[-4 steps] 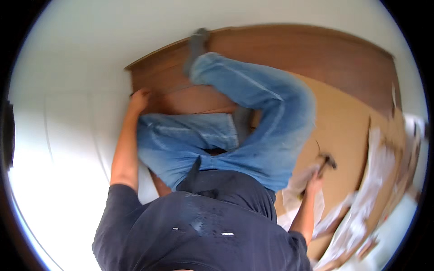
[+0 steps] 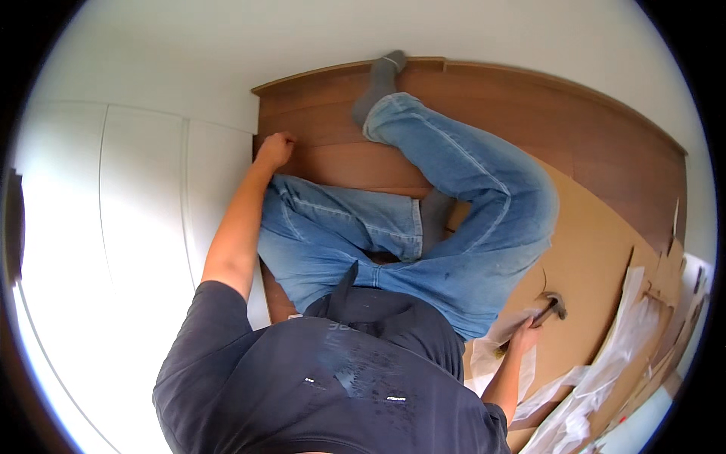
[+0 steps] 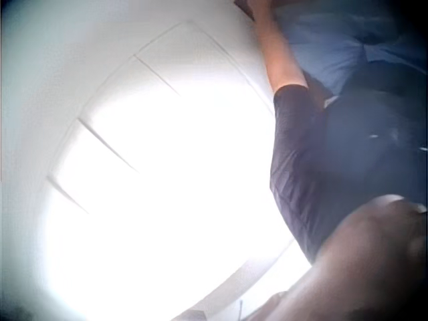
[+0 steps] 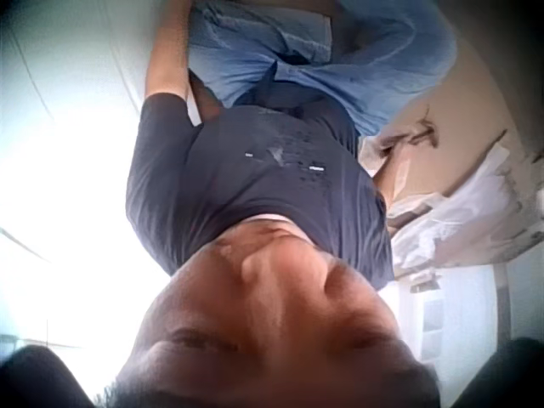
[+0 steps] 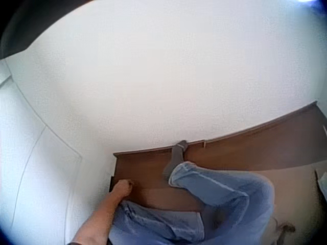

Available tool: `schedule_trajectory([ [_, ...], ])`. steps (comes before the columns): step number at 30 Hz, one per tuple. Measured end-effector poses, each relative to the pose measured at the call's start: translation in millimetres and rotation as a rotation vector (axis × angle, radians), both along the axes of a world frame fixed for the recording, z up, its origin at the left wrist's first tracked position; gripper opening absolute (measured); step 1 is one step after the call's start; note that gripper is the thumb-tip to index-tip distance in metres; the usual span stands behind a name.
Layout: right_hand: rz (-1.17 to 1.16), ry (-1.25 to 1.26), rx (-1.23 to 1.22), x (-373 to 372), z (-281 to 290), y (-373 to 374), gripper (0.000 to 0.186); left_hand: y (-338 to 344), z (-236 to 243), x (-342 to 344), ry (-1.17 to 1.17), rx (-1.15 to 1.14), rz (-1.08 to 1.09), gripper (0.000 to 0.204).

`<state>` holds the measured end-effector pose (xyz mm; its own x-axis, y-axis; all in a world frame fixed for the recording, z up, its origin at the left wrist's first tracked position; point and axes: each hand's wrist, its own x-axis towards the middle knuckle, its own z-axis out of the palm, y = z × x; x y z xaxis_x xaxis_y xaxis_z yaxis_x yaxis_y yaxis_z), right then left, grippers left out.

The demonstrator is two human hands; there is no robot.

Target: The person installs a skirting board along the base of a wall by positioning the board, applying adhesive tape, and using a hammer with a wood block to secure it into place.

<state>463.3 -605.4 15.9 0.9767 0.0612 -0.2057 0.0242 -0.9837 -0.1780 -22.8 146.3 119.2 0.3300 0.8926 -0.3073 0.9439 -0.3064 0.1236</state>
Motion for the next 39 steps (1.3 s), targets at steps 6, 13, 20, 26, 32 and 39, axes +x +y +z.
schedule_trajectory([
  [6, 0.165, -0.181, -0.203, 43, -24, 6, 0.06, -27, -20, 11, 0.028, -0.084, 0.081, 0.029],
  [13, -0.141, -0.088, -0.245, 37, 8, 34, 0.062, -39, -20, 62, -0.117, -0.042, -0.008, 0.042],
  [20, -0.212, -0.17, -0.445, 74, -4, 18, 0.066, -29, -42, 84, -0.216, -0.184, -0.168, 0.026],
  [26, -0.254, -0.191, -0.413, 49, 6, 37, 0.061, -31, -40, 78, -0.177, -0.125, -0.184, 0.02],
  [32, -0.354, -0.281, -0.426, 35, 6, 55, 0.058, -28, -36, 69, -0.066, -0.115, -0.124, 0.024],
  [39, -0.287, -0.251, -0.376, 39, -2, 49, 0.057, -24, -47, 60, -0.051, -0.076, -0.163, 0.026],
])
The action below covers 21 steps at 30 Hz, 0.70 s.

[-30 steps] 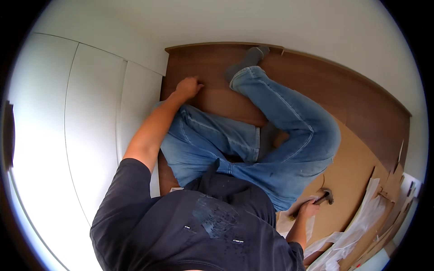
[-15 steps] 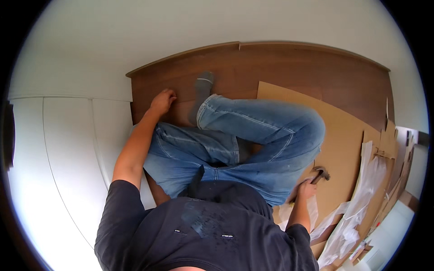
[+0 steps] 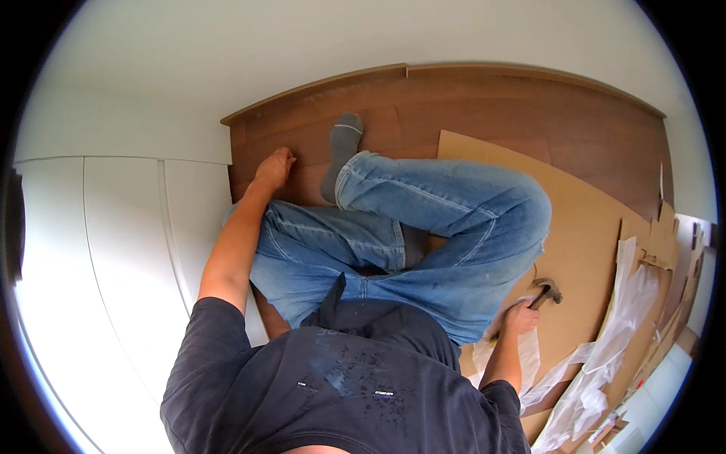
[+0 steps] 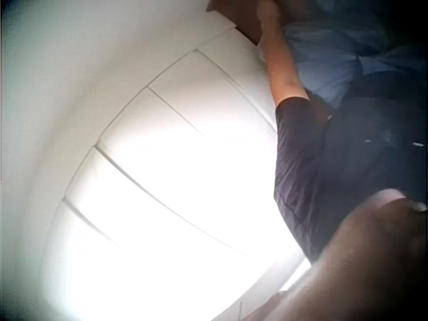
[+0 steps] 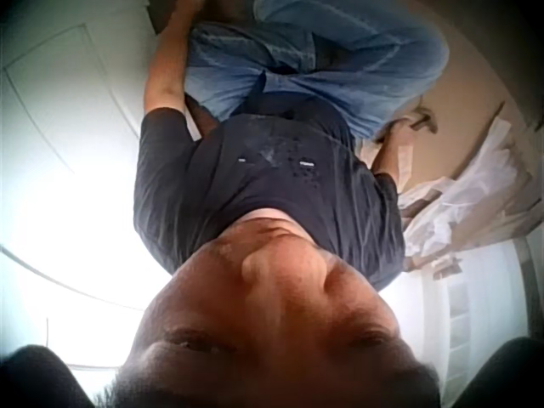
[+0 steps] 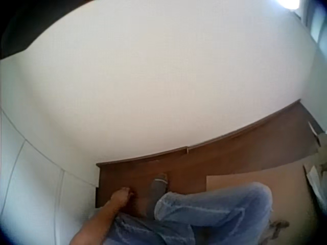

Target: The person installs a skirting board along the base of a wall by positioning the board, applying adhesive tape, and using a hammer with a wood block to secure it into place.

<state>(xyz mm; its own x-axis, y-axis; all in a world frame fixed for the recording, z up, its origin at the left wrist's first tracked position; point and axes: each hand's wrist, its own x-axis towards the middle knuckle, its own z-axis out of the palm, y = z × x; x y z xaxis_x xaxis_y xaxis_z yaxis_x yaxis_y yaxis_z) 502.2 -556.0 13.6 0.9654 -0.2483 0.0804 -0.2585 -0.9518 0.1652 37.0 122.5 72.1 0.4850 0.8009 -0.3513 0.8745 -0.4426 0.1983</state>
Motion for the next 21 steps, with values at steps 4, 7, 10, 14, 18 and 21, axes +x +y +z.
schedule_trajectory([
  [4, -0.027, 0.041, 0.063, -8, 10, 8, 0.058, -4, 4, -4, -0.05, -0.011, 0.038, 0.025],
  [7, -0.024, 0.023, -0.002, 0, 15, -8, 0.058, -9, 10, 12, -0.091, -0.063, 0.08, 0.023],
  [10, -0.034, 0.042, -0.004, 6, 10, -3, 0.058, -5, -6, -5, -0.215, 0.131, 0.019, 0.02],
  [14, -0.09, 0.099, 0.054, 13, 27, 7, 0.058, -9, 1, -2, -0.212, 0.055, -0.03, 0.019],
  [18, 0.36, -0.171, 0.363, 39, 80, 80, 0.055, -16, 9, -7, -0.19, 0.026, -0.009, 0.017],
  [21, 0.625, -0.115, 0.882, 115, 116, 157, 0.042, -9, -1, 2, -0.214, 0.041, -0.042, 0.016],
])
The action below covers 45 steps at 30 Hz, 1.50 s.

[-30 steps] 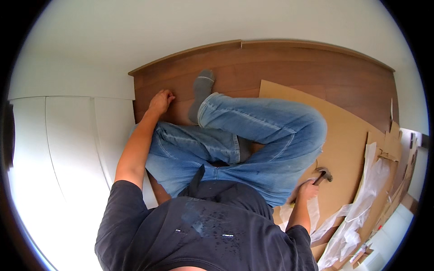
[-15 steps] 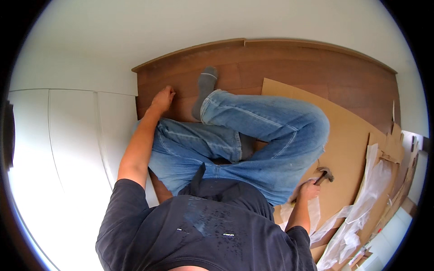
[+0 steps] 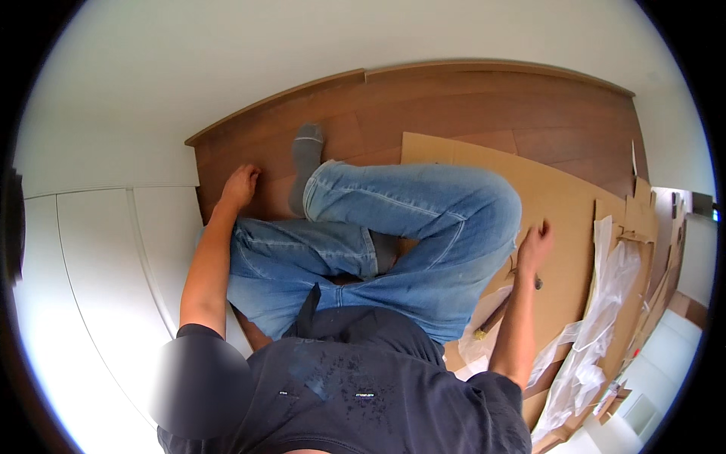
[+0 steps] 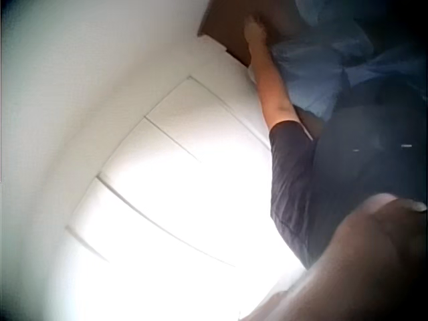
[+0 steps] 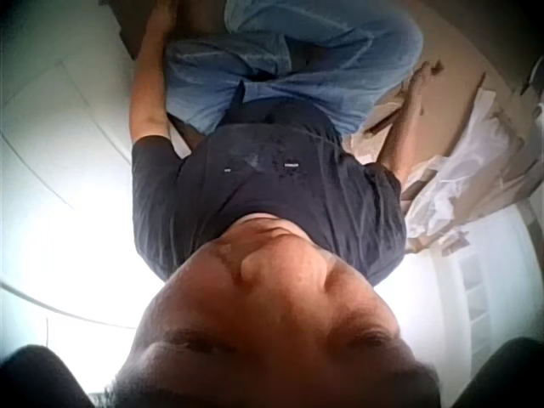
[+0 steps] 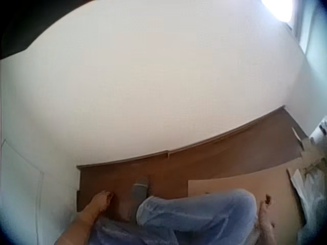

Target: The person installs a skirting board along the base of a wall by positioning the board, applying adhesive tape, and using a hammer with a wood block to secure it into place.

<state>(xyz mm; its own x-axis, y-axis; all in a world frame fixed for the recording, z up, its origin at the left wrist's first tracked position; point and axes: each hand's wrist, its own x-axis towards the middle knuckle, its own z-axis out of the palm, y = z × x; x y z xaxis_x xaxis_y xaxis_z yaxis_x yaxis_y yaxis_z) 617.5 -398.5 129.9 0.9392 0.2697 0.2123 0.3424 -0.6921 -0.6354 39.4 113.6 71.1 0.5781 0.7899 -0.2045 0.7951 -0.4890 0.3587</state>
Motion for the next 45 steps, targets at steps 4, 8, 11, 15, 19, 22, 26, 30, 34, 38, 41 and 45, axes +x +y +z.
schedule_trajectory([
  [4, 0.477, 0.106, 0.073, 16, 78, 177, 0.033, -2, 0, 2, -0.002, -0.027, 0.03, 0.018],
  [8, 0.877, -0.001, -0.306, -13, 92, 319, 0.038, -12, -2, 0, 0.02, -0.017, 0.067, 0.018],
  [11, 1.064, -0.133, -0.513, -37, 64, 404, 0.044, -1, 1, -9, -0.137, -0.113, 0.121, 0.014],
  [15, 1.128, -0.215, -0.53, -50, 14, 462, 0.039, 7, 1, -4, -0.158, -0.222, 0.203, 0.013],
  [19, 1.114, -0.262, -0.791, -46, 0, 472, 0.024, 7, 18, 8, -0.16, -0.346, 0.354, 0.017],
  [22, 1.221, -0.368, -0.892, -62, 8, 461, 0.018, 21, 22, -7, -0.235, -0.468, 0.419, 0.019],
  [26, 1.323, -0.506, -0.871, -59, 12, 443, 0.018, 25, 24, -3, -0.16, -0.484, 0.442, 0.021],
  [30, 1.347, -0.275, -1.155, -78, 19, 453, 0.023, 24, 34, 3, -0.163, -0.479, 0.447, 0.03],
  [34, 1.077, 0.239, -0.514, -107, 6, 494, 0.038, 31, 28, -5, -0.153, -0.482, 0.447, 0.04],
  [38, 0.701, 0.707, 0.182, -110, -87, 505, 0.054, 34, 9, 0, -0.199, -0.514, 0.473, 0.04],
  [41, 0.696, 0.543, 0.149, -126, -93, 505, 0.058, 30, 19, -1, -0.191, -0.522, 0.497, 0.04],
  [45, 0.702, 0.464, -0.033, -146, -62, 510, 0.059, 38, 24, -2, -0.172, -0.542, 0.522, 0.042],
])
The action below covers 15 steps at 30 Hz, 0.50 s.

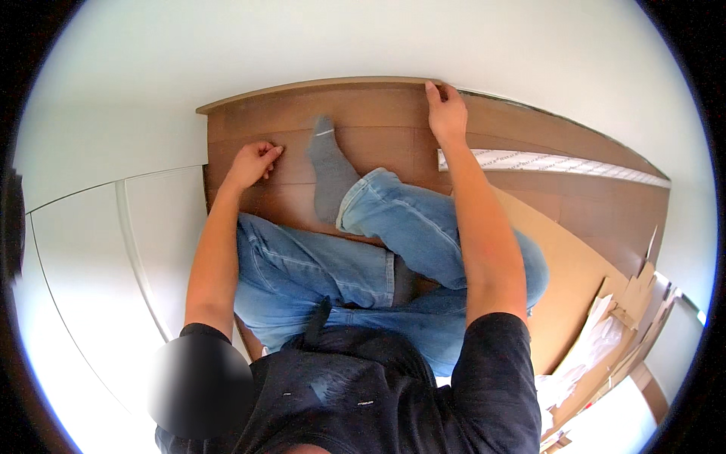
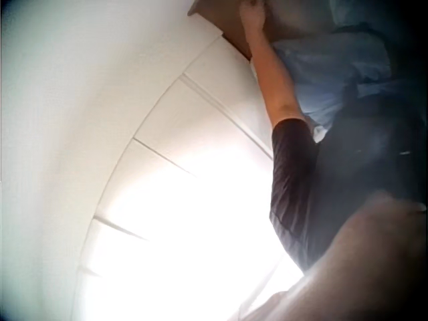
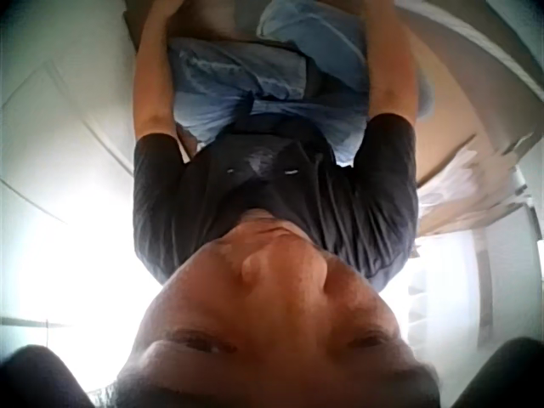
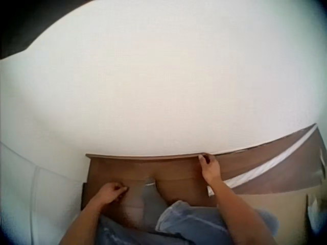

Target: The person installs a skirting board along the base of a wall by positioning the board, applying adhesive tape, and using a hammer with a wood block to secure it into place.

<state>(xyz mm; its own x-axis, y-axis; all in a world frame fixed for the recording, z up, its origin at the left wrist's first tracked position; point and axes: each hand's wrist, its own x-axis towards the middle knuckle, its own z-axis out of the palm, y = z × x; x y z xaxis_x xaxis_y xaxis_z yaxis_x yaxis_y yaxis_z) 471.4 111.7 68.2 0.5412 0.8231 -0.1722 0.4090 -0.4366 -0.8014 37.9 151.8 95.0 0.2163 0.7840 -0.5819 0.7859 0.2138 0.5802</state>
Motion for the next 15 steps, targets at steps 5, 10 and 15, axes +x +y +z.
schedule_trajectory([
  [5, -0.095, -0.036, 0.119, 7, -21, -5, 0.059, 6, 2, 9, 0.006, -0.024, -0.002, 0.039],
  [10, -0.103, -0.113, 0.08, -1, -18, -9, 0.053, 10, 1, 3, 0.017, -0.042, -0.007, 0.039],
  [15, -0.142, -0.136, 0.155, 5, -11, -9, 0.046, 11, -9, 9, -0.063, -0.044, 0.022, 0.041],
])
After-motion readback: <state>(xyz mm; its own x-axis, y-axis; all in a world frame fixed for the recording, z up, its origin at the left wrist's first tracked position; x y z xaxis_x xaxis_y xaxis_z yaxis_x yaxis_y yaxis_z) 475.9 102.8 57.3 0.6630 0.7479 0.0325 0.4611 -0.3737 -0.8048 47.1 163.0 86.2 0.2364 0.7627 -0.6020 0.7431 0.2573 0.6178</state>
